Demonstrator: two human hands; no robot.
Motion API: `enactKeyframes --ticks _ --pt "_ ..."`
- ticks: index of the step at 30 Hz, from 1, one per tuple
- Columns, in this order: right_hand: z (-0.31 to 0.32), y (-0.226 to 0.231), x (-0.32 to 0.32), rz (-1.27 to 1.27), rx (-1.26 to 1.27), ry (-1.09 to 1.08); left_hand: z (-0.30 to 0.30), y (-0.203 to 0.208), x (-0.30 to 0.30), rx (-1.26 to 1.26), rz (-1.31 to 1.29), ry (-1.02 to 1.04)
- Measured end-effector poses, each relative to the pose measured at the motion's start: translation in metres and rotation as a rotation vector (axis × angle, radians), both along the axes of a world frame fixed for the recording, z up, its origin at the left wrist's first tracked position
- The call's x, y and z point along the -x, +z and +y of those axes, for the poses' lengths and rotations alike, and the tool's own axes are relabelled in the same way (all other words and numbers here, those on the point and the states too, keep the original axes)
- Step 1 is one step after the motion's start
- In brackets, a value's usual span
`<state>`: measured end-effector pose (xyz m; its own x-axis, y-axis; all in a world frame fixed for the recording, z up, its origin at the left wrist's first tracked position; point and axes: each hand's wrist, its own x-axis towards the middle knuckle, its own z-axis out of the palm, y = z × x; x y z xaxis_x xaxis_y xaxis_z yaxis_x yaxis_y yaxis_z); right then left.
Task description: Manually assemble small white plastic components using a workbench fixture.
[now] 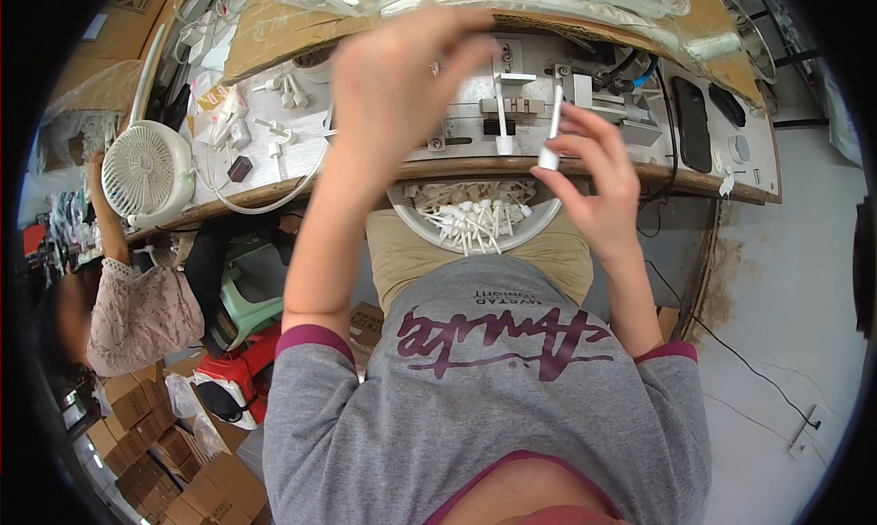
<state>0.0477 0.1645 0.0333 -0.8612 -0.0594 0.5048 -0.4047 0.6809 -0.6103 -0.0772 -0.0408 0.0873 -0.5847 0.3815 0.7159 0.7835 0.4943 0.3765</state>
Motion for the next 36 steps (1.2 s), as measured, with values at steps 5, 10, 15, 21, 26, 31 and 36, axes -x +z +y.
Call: enactKeyframes --ticks 5,10,15,21,26,31,36 --pt "-0.021 -0.026 0.009 0.079 -0.273 0.041 -0.002 0.050 0.072 0.233 0.174 0.170" --pt "-0.028 -0.039 0.024 0.100 -0.476 0.033 0.005 0.016 0.147 0.513 -0.008 -0.018" --pt "-0.026 -0.035 0.034 0.066 -0.512 0.004 0.015 0.006 0.136 0.512 -0.132 -0.050" --pt "-0.029 -0.040 0.028 0.027 -0.482 -0.025 0.009 0.014 0.119 0.581 -0.150 0.025" --pt "-0.026 -0.029 0.025 0.001 -0.249 0.025 0.003 0.025 0.108 0.248 -0.095 0.015" --pt "-0.038 0.016 0.018 0.152 0.102 0.007 0.023 0.041 0.015 -0.605 -0.988 -0.345" --pt "-0.046 0.048 0.015 0.324 0.053 0.024 0.039 0.008 -0.051 -0.860 -1.340 -0.423"
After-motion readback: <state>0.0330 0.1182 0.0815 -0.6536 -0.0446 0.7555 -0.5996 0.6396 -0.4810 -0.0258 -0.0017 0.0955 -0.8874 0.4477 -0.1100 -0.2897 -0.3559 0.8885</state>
